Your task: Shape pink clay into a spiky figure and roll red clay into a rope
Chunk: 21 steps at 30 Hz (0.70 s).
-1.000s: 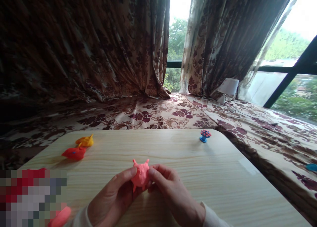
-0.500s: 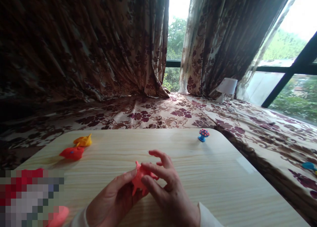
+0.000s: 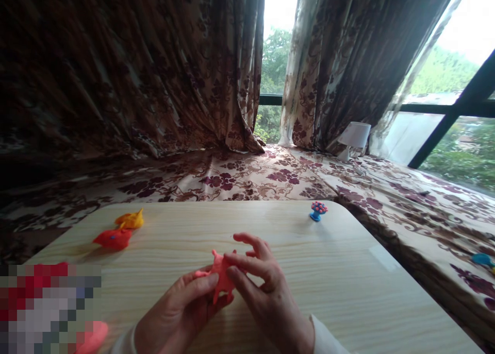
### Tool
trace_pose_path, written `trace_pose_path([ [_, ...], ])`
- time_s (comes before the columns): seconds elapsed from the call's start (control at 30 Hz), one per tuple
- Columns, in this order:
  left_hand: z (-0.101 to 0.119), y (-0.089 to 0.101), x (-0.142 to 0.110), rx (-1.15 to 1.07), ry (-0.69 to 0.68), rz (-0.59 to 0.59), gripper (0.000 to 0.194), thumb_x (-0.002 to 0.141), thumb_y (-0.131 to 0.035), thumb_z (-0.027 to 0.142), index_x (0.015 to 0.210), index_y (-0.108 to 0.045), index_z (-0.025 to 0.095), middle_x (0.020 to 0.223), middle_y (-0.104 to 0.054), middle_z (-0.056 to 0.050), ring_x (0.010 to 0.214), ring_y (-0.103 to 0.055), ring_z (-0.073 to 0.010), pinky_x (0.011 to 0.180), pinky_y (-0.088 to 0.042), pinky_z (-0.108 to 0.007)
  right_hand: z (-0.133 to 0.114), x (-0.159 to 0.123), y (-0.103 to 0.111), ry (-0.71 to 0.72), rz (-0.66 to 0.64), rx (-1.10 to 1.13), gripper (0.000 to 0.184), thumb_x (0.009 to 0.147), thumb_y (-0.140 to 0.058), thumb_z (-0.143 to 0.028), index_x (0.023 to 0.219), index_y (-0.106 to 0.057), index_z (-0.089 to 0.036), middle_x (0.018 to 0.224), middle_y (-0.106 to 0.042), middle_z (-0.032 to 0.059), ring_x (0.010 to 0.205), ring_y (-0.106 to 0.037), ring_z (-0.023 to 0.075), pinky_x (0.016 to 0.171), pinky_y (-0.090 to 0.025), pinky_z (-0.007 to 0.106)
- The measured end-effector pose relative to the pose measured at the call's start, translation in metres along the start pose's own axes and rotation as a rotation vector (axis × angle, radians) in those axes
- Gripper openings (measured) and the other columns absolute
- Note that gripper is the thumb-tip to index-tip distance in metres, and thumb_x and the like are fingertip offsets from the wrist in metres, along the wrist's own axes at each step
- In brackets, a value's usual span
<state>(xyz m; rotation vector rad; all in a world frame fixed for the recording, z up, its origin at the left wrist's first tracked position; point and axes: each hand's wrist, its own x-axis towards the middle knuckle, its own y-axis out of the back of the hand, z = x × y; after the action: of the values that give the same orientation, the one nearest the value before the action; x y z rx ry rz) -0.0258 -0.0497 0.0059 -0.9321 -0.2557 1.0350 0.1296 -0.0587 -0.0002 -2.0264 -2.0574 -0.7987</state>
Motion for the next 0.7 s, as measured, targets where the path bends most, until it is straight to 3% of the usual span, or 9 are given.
trace_pose_path([
  [0.2, 0.000, -0.001, 0.001, 0.081, -0.019, 0.015, 0.014, 0.070, -0.072, 0.016, 0.084, -0.074, 0.013, 0.077, -0.072, -0.007, 0.074, -0.061, -0.0128, 0.073, -0.047, -0.024, 0.000, 0.001, 0.002, 0.008, 0.020, 0.003, 0.023, 0.085, -0.059, -0.023, 0.105, -0.067, -0.030, 0.127, -0.053, 0.0071, 0.114, -0.051, 0.0233, 0.089, -0.047, 0.037],
  [0.43, 0.000, 0.001, 0.000, 0.134, -0.027, -0.051, 0.017, 0.073, -0.068, 0.013, 0.088, -0.074, 0.016, 0.083, -0.072, -0.007, 0.074, -0.060, -0.0122, 0.074, -0.047, -0.023, -0.001, 0.001, 0.000, 0.048, 0.044, -0.045, 0.016, 0.084, -0.060, -0.023, 0.093, -0.072, -0.029, 0.117, -0.060, 0.0060, 0.110, -0.054, 0.0240, 0.084, -0.047, 0.037],
  [0.57, 0.000, 0.000, -0.001, 0.133, -0.023, -0.003, 0.015, 0.070, -0.071, 0.016, 0.084, -0.074, 0.013, 0.080, -0.073, -0.008, 0.075, -0.061, -0.0132, 0.074, -0.047, -0.024, -0.008, 0.002, 0.007, 0.036, 0.035, -0.092, 0.026, 0.089, -0.050, -0.021, 0.109, -0.065, -0.030, 0.129, -0.051, 0.0061, 0.119, -0.047, 0.0230, 0.093, -0.044, 0.038],
  [0.7, 0.002, -0.003, -0.001, 0.098, -0.008, 0.011, 0.014, 0.069, -0.071, 0.016, 0.082, -0.074, 0.011, 0.078, -0.073, -0.008, 0.076, -0.062, -0.0140, 0.073, -0.048, -0.024, -0.017, 0.002, 0.013, 0.148, -0.046, -0.198, 0.036, 0.090, -0.042, -0.015, 0.118, -0.058, -0.031, 0.136, -0.042, 0.0044, 0.125, -0.039, 0.0233, 0.099, -0.038, 0.041],
])
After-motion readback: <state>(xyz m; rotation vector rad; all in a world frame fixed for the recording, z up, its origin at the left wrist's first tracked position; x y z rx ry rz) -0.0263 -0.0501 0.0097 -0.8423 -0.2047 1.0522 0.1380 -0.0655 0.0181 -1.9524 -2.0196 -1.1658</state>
